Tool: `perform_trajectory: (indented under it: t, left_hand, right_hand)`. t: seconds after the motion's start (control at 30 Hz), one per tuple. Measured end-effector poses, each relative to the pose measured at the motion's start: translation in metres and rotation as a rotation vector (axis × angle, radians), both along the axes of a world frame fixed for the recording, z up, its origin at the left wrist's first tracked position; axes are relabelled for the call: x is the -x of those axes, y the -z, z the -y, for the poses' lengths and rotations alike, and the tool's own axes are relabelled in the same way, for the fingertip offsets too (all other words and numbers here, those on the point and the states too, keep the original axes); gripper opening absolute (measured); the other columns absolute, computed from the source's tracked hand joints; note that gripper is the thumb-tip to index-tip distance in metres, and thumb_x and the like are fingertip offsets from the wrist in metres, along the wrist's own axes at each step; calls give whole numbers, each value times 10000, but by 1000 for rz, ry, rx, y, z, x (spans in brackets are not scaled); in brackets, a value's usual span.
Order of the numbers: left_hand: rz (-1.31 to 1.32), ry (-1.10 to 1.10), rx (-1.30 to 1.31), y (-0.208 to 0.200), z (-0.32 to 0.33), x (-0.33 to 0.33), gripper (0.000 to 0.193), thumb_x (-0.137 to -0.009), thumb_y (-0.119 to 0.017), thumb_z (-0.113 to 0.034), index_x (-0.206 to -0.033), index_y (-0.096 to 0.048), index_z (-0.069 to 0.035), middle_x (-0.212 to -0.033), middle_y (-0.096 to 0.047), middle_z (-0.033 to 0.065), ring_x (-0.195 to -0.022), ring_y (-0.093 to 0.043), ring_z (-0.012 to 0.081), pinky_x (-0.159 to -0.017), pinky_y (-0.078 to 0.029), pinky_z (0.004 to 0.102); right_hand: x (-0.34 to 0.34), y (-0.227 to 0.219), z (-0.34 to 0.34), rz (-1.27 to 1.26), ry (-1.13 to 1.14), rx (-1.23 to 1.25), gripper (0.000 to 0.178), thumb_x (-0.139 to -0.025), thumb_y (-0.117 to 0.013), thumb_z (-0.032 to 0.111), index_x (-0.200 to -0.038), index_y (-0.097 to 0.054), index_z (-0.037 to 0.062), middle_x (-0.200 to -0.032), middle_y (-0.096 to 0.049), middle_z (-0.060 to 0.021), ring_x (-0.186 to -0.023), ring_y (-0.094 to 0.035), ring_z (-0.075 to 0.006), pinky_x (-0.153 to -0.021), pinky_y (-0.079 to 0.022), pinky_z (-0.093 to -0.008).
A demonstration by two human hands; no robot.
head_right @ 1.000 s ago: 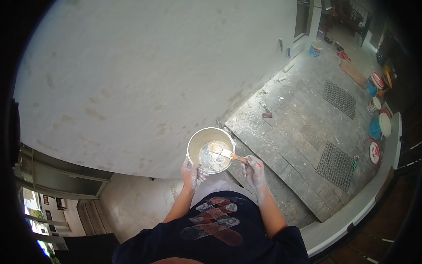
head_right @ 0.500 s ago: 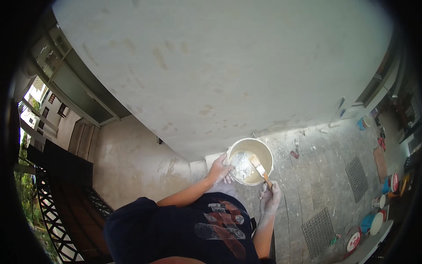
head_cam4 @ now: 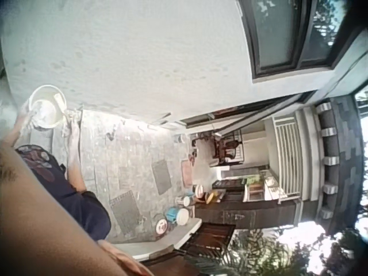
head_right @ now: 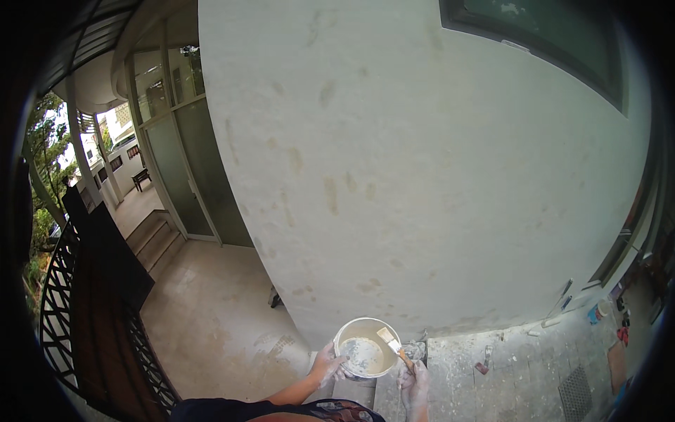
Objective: The person applies paint to an interior wall by hand, using a paint brush dipped into a paint bucket.
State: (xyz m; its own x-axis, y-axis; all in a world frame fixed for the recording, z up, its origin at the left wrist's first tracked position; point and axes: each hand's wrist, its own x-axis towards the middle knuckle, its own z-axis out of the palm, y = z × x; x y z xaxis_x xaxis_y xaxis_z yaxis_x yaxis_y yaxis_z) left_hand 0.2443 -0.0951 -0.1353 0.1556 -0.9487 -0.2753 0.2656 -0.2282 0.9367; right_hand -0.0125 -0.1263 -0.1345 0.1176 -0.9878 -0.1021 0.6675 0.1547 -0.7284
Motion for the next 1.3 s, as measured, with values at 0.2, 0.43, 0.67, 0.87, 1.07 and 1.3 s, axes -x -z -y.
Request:
perform_trajectory:
  t: [0.2,0.43,0.67,0.87,1.07,1.3]
  left_hand:
    - [48,-169,61,-22,-29,-38,694,-865,-661,24,-1476,-335,-29,-924,-698,175,-524,-675,211,-355,-491,284]
    - [-13,-417,56,-29,-51,-65,616,-814,-644,93,-1397,-461,15,-1103,-671,160,-721,-698,193,-511,-555,261]
    - [-62,-437,173,-8,-18,-68,570,-800,-650,84,-1348,-506,20,-1093,-674,139,-770,-692,183,-540,-550,256]
    - [-122,-337,135,-18,4,-69,517,-810,-641,51,-1307,-509,-1,-917,-682,140,-518,-656,202,-367,-489,289]
    - [-203,-288,58,-19,28,-91,490,-832,-644,9,-1297,-492,-15,-803,-665,134,-436,-625,218,-327,-463,296]
    - [-160,-328,168,-7,69,-111,481,-820,-644,41,-1279,-505,6,-849,-666,145,-485,-637,212,-365,-503,305]
  right_hand:
    - [-51,-69,54,-210,-291,271,290,-1035,-545,265,-1033,-591,-21,-832,-679,-159,-566,-624,-173,-466,-484,-259]
    - [-114,-255,124,-381,-199,846,318,-1017,-588,198,-1165,-619,-82,-923,-698,-180,-673,-682,-182,-458,-513,-247]
    - [-165,-457,169,-525,161,1271,288,-1008,-601,169,-1126,-662,-86,-916,-708,-150,-709,-696,-165,-464,-498,-228]
    - [-207,-572,197,-733,362,1518,271,-996,-616,172,-1124,-679,-59,-925,-715,-125,-743,-711,-146,-496,-519,-229]
    - [-236,-625,202,-962,528,1631,280,-996,-625,195,-1151,-687,-29,-945,-725,-113,-739,-705,-128,-489,-516,-222]
    - [-242,-638,205,-1354,833,1695,246,-993,-612,171,-1169,-690,17,-785,-706,-101,-661,-691,-131,-520,-525,-256]
